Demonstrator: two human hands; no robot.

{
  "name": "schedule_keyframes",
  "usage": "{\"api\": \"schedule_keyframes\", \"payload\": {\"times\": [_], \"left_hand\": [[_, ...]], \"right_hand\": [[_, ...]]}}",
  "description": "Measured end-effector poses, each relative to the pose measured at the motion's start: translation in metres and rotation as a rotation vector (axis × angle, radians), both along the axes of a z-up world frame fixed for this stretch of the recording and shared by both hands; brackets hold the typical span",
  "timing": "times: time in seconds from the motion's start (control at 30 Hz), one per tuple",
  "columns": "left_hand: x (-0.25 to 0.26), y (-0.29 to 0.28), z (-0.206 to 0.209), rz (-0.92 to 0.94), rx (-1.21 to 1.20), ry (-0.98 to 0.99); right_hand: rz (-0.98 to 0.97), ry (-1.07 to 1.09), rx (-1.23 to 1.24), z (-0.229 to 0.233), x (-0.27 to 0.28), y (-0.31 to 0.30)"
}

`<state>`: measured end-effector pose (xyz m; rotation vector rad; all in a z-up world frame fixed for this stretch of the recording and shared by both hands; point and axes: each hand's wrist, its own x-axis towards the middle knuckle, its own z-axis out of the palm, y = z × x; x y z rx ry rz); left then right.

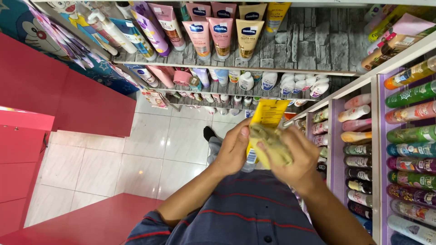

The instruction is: Cleaning and dusting beauty products on a shelf using a cloth.

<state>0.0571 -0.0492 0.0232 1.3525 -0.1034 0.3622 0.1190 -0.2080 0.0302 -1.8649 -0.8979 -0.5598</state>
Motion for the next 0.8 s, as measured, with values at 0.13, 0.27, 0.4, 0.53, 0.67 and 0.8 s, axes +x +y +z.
{"api": "schedule_keyframes", "payload": {"times": [0.13,0.27,0.4,0.53,0.67,0.8], "left_hand": [[0.001,-0.002,0.016,-0.044,0.140,-0.062],[0.008,-0.004,0.019,-0.073,0.193,-0.079],[0.012,0.002,0.015,-0.042,0.053,-0.022],[0.018,0.006,0.016,0.012,0.042,-0.023],[0.010,-0.005,0.006,0.002,0.041,-0.003],[0.005,-0.011,0.010,-0.021,0.027,-0.015]], "right_hand": [[-0.073,-0.087,0.029,0.048,0.033,0.001],[-0.165,-0.117,0.047,0.044,0.046,-0.001],[-0.085,0.093,0.059,0.037,0.006,0.013],[-0.034,0.105,0.038,0.022,-0.005,0.019],[-0.031,0.043,0.060,0.016,0.025,0.006],[-0.065,0.046,0.108,0.048,0.030,0.006]]}}
